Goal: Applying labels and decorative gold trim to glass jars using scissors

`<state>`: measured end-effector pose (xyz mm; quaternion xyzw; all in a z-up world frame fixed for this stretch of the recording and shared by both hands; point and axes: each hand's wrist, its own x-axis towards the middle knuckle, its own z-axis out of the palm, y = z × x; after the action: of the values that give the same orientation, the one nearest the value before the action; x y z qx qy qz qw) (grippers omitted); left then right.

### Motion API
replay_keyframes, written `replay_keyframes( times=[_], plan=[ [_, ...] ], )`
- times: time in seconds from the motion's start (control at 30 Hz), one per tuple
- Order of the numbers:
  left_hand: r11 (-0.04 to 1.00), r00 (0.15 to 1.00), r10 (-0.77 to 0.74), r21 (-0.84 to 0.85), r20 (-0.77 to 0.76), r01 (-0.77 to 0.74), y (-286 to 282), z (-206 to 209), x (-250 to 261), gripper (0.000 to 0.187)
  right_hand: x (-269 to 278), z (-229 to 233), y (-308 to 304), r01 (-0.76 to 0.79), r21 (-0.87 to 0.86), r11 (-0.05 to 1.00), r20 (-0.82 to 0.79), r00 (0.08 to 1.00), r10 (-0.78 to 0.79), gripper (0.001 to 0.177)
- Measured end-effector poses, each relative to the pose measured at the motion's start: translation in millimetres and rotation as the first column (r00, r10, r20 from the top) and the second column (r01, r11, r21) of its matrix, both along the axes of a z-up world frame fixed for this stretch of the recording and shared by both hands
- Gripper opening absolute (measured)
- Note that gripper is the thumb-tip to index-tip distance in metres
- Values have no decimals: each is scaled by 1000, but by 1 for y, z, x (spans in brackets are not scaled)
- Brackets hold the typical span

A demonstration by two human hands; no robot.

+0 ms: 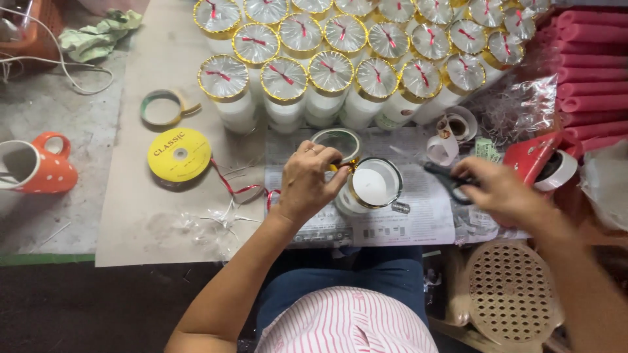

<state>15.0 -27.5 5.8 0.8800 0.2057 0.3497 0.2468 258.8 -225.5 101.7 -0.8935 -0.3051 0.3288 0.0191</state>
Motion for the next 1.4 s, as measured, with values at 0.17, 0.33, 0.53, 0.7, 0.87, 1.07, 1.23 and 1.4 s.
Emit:
replay_keyframes(
  times=[0.17,0.33,0.53,0.7,0.87,1.07,1.23,1.4],
  plan=[
    [995,997,-78,54,-15,79,5,8,-6,11,3,96,32,-236,-109,966,79,966,245,82],
    [986,992,-123,112,0,122,9,6,-7,8,-59,157,105,-437,-485,758,146,814,563,68],
    [986,994,-102,137,42,96,10,1,-7,5,-93,159,147,-616,-575,538,35,638,769,41],
    [981,996,-81,182,45,72,8,1,-5,7,-104,146,164,-565,-591,576,-61,743,666,34],
    [974,997,-67,217,27,60,7,4,-4,7,-117,136,178,-592,-571,568,-80,729,679,30],
    [982,998,-22,187,-53,31,16,0,-20,9,-79,104,166,-523,-594,611,110,699,706,22],
    [985,982,96,155,-165,-70,27,-66,-48,8,-22,42,105,-377,-503,778,22,894,447,22],
    [977,960,150,183,-236,-108,3,-81,-46,70,19,-116,7,-389,14,921,328,872,363,40]
  ],
)
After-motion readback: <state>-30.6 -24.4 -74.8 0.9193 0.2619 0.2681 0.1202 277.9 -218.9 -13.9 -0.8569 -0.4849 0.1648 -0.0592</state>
